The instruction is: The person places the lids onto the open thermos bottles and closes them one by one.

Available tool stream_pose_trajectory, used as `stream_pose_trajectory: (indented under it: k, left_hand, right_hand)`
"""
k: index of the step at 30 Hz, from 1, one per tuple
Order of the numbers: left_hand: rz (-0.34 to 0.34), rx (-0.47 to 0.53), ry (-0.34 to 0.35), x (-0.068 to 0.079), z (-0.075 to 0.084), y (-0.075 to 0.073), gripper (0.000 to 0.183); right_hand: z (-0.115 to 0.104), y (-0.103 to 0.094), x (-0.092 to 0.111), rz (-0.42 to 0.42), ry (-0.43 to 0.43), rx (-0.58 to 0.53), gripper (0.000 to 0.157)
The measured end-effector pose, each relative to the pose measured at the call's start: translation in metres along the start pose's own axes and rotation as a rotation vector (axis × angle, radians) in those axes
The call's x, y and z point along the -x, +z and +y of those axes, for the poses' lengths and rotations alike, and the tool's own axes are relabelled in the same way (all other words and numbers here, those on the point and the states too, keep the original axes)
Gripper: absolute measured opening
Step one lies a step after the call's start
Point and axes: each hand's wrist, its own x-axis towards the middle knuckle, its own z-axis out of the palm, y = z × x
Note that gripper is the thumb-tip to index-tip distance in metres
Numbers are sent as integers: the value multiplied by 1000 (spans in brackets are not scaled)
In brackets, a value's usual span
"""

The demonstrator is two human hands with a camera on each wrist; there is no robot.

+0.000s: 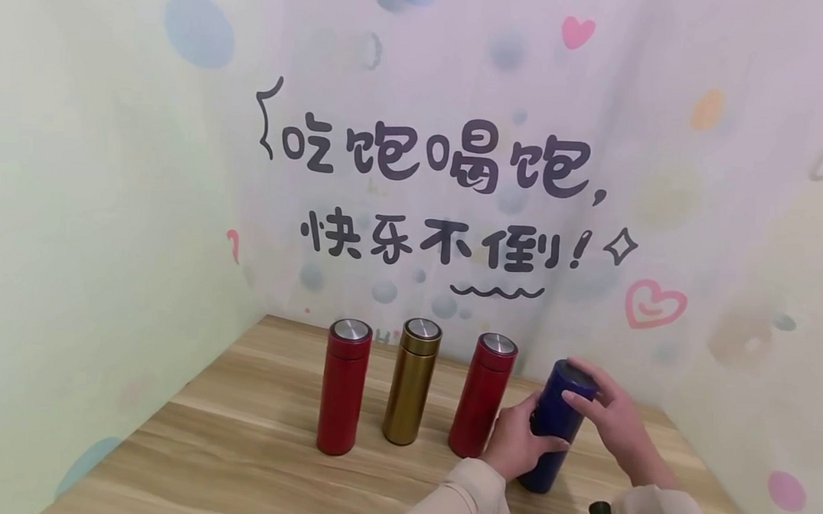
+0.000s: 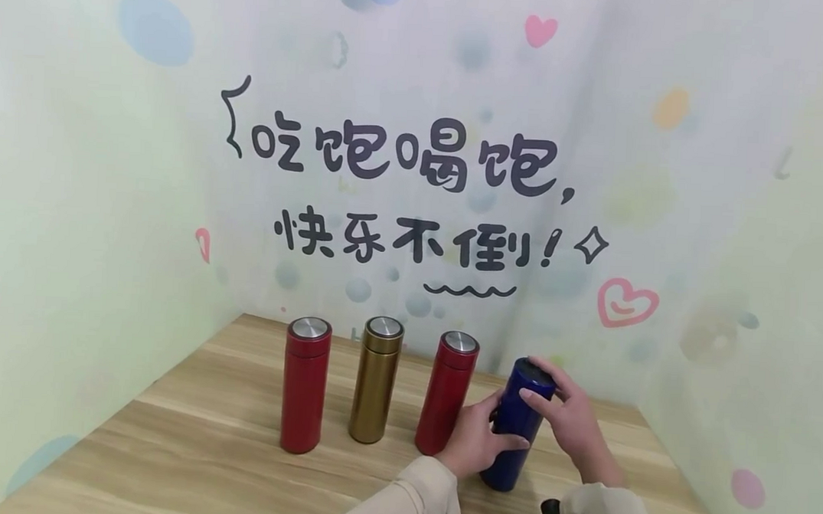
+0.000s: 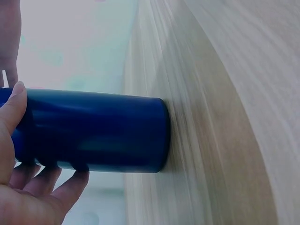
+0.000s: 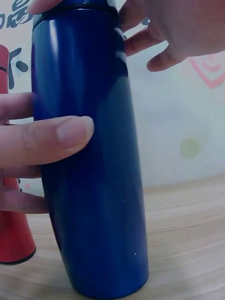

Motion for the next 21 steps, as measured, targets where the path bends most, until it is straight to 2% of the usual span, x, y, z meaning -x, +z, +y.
stream_pose_trajectory:
  k: [10, 14, 21]
  left_hand:
    - [13, -9, 38, 0, -5, 2, 60]
    - [19, -17, 34, 1, -6, 3, 58]
    - [34, -41, 21, 1, -4, 4, 61]
  right_hand:
    - [-12, 10, 2, 146, -2, 161, 54]
    - [-18, 17, 1, 213, 3, 236, 56]
    - [-20, 32, -3, 392, -32, 350, 53]
